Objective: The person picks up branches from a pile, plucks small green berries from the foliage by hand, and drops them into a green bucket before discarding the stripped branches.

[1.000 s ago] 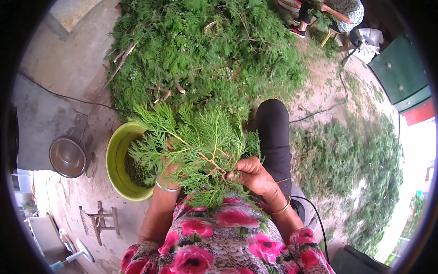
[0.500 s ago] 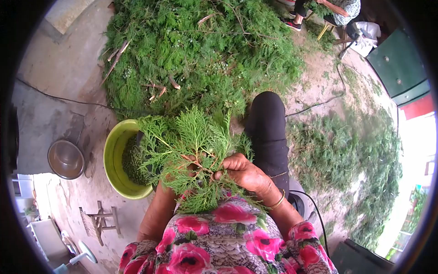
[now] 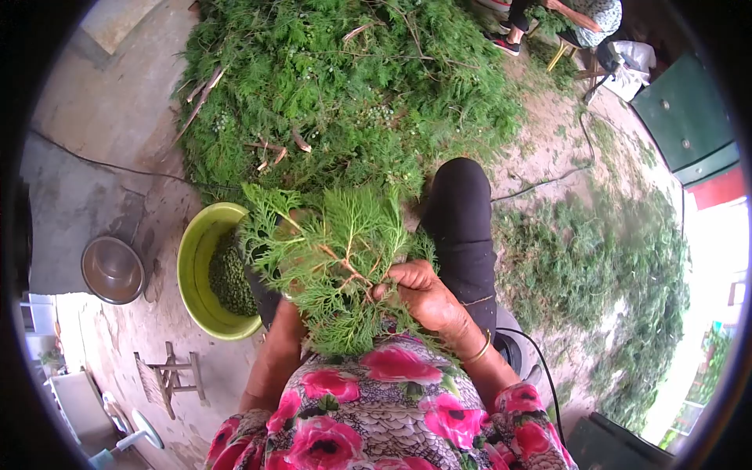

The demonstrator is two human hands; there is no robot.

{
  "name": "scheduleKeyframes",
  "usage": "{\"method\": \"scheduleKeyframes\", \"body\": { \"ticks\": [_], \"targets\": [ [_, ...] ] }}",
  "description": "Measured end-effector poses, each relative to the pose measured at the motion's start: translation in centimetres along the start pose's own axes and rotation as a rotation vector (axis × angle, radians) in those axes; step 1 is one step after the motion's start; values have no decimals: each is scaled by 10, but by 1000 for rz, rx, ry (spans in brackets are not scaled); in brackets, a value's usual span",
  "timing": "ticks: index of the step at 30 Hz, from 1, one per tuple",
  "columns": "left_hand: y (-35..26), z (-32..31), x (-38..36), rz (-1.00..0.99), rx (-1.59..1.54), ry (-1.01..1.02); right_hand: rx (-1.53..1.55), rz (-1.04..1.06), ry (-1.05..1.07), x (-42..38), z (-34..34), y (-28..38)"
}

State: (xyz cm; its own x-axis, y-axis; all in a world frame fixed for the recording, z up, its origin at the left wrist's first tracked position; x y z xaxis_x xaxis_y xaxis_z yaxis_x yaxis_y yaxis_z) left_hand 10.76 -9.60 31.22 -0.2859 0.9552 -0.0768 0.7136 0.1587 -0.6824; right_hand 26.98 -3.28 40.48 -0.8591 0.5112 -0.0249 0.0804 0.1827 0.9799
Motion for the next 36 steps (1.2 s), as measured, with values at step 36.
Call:
{"method": "scheduleKeyframes", "body": {
  "ticks": [36],
  "targets": [
    [-336, 130, -86, -103, 1978, -1078, 981, -24, -486, 51, 39, -9]
  ]
}}
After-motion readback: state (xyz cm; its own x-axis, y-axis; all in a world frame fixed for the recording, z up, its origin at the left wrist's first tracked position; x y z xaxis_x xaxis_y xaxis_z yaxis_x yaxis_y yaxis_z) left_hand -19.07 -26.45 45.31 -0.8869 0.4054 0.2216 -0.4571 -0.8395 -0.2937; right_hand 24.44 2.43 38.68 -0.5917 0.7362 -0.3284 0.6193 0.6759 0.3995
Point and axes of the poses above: each hand's wrist, its own x-axis towards the middle knuckle, its own z-axis out of the back of the hand, y = z × x, the point moved 9 cm from there along x, towards the middle knuckle, and after that the axes turned 6 degrees about y, right-handed, at the moved point
